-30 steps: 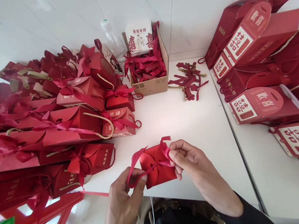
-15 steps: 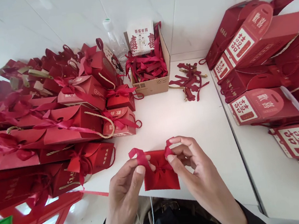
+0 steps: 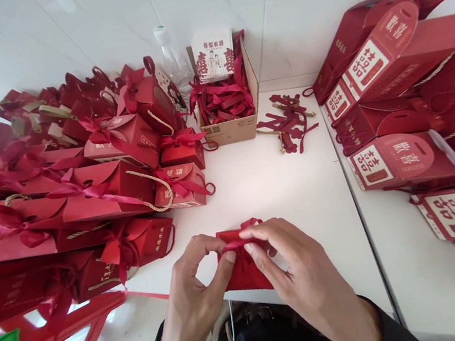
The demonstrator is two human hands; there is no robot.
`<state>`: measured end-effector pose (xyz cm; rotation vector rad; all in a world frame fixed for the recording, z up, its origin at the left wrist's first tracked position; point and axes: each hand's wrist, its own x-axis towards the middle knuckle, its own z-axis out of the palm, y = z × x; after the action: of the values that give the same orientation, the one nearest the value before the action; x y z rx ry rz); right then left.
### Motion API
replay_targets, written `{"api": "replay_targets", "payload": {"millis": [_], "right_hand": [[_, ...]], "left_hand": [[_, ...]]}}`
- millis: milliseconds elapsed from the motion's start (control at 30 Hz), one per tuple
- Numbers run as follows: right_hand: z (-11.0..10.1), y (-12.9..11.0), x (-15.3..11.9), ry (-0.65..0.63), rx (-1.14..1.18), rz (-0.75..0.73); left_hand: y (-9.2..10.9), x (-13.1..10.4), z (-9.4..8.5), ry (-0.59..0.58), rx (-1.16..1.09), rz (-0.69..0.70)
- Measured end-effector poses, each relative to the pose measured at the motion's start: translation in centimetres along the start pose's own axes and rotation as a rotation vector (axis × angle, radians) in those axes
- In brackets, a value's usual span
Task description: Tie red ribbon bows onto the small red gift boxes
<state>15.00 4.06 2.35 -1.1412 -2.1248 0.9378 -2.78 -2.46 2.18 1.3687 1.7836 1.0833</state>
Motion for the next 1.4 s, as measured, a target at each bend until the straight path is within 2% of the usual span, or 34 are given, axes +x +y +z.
{"api": "replay_targets", "payload": {"millis": [200, 300, 400, 533, 767, 867, 1000, 1100, 1267, 1333, 1400], "right_hand": [[-0.2, 0.5, -0.2, 0.07, -0.173, -0.044], [-0.4, 0.4, -0.5, 0.084, -0.206, -0.075], [-0.4, 0.4, -0.9, 0.082, -0.259, -0.075], [-0.4, 0.3, -1.4, 0.096, -0.323, -0.011], [-1.3, -0.8, -1.1, -0.015, -0.263, -0.07], [-1.0, -1.1, -0.6, -0.049, -0.186, -0.101], [-0.3, -1.0, 0.2, -0.066, -0.026, -0.149], [-0.2, -0.9, 0.5, -0.062, 0.019, -0.106], [-0.6, -0.7, 0.4, -0.063, -0.016, -0.065], [-0.6, -0.8, 0.4, -0.073, -0.011, -0.059], [-0.6, -0.9, 0.5, -0.075, -0.005, -0.06]], "left_hand": [[-0.6, -0.4, 1.5, 0.338, 0.081, 0.053], [-1.0, -0.6, 1.9, 0.422, 0.125, 0.124], [-1.2, -0.7, 2.1, 0.368, 0.038, 0.154], [-1.3, -0.7, 2.2, 0.249, -0.181, 0.012], [-1.3, -0.7, 2.4, 0.2, -0.285, -0.095], [-1.0, -0.5, 2.0, 0.084, -0.215, -0.056], [-0.5, 0.0, 1.2, -0.085, -0.107, 0.12], [-0.6, 0.2, 0.9, -0.068, -0.096, 0.176], [-1.3, 0.0, 0.5, 0.159, -0.018, 0.117], [-1.3, -0.1, 0.2, 0.111, 0.001, 0.171], [-1.1, 0.0, 0.1, -0.028, 0.012, 0.214]]}}
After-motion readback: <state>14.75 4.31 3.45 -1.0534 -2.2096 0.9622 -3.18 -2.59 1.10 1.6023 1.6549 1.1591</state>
